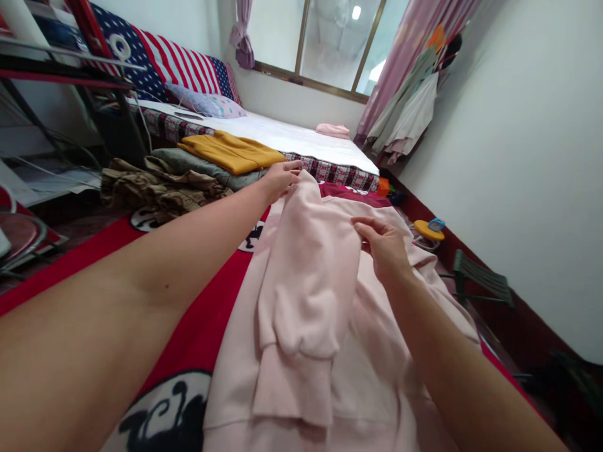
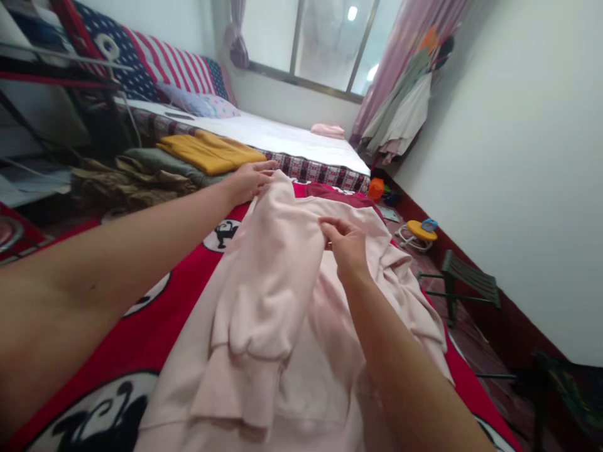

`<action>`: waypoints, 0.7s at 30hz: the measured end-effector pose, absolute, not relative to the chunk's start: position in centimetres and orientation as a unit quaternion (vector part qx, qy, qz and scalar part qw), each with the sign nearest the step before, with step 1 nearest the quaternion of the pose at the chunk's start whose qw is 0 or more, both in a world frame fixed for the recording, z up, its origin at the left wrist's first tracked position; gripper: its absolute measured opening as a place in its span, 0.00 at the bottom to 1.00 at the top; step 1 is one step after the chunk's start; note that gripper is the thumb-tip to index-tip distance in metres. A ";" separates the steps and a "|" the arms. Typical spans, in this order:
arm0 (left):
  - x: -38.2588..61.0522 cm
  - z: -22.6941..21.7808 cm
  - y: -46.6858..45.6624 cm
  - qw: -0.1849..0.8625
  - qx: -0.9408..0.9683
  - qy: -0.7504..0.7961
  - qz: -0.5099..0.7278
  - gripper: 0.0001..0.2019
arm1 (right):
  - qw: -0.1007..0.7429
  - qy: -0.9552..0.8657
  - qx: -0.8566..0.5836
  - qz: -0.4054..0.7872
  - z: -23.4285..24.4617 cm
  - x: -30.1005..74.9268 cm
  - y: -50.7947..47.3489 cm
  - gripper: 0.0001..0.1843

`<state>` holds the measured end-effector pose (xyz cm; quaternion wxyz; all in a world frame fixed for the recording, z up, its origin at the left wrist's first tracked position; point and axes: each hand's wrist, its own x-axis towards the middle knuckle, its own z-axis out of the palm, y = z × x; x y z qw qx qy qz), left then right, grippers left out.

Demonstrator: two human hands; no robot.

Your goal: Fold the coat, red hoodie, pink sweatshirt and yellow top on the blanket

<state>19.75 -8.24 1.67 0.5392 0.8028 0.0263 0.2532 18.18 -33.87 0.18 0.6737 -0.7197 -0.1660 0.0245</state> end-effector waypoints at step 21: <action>0.9 -4.4 -12.8 0.228 0.906 -0.351 0.068 0.10 | 0.330 -0.549 -0.768 0.015 -3.0 11.0 -38.7 0.13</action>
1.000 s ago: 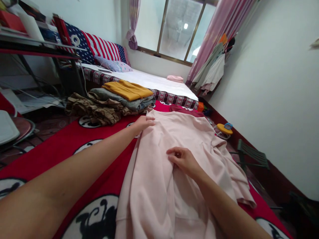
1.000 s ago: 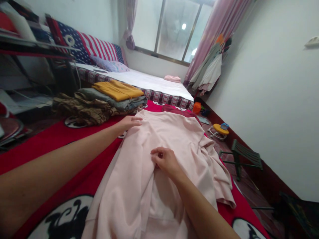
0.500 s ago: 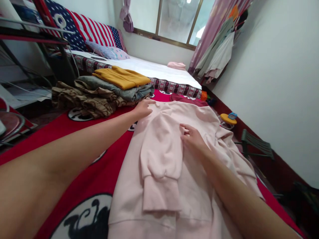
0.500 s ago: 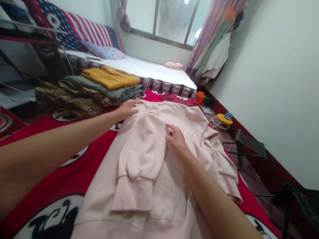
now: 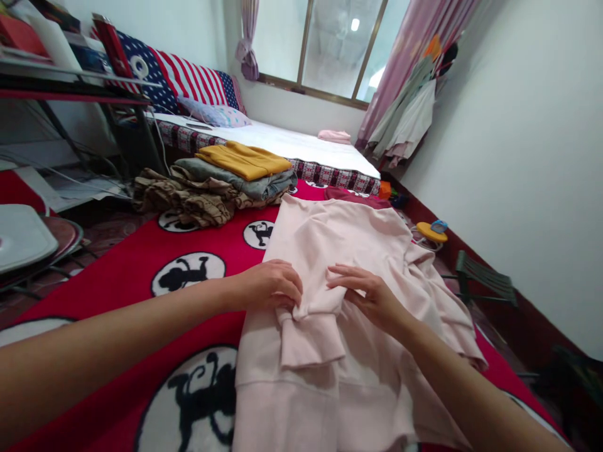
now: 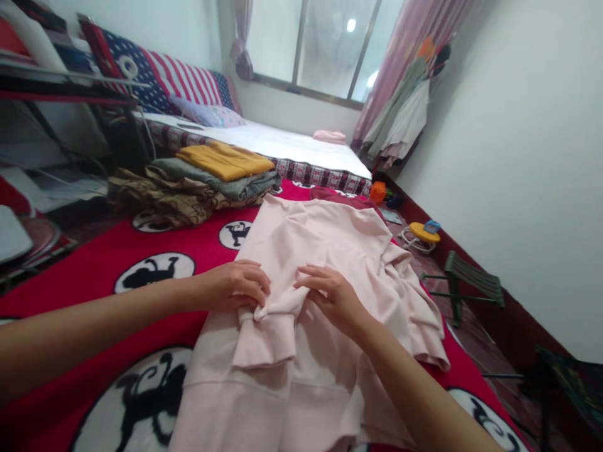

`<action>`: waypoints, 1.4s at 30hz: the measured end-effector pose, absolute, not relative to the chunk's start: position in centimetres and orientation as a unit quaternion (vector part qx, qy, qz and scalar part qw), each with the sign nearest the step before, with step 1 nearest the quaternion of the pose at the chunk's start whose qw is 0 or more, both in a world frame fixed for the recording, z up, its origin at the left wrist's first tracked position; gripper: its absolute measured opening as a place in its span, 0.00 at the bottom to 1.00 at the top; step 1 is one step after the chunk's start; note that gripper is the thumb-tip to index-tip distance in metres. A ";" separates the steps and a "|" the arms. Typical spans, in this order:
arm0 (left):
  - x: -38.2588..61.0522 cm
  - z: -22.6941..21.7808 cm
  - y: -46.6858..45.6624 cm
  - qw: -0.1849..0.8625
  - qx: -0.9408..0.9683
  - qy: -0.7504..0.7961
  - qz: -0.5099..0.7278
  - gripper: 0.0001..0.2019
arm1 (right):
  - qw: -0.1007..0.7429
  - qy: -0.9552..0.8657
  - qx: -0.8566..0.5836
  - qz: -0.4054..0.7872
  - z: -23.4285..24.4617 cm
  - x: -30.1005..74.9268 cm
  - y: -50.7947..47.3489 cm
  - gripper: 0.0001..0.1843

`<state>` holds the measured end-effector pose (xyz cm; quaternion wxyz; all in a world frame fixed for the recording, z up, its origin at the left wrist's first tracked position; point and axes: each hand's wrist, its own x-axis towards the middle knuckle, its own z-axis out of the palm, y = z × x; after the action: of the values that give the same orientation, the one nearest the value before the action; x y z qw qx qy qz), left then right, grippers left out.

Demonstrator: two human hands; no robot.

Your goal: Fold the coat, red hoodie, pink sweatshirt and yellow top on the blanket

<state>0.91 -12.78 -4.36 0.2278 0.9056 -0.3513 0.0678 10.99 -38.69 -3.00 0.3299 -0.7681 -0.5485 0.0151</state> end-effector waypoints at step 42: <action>7.9 -8.8 -16.4 0.139 0.981 -0.064 0.118 0.31 | 0.007 -0.018 -0.999 -0.030 0.8 21.1 -55.6 0.11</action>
<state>7.86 -16.40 -8.80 0.1394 0.9811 -0.0635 0.1183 21.14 -55.61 0.77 0.0074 -0.9993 -0.0183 -0.0305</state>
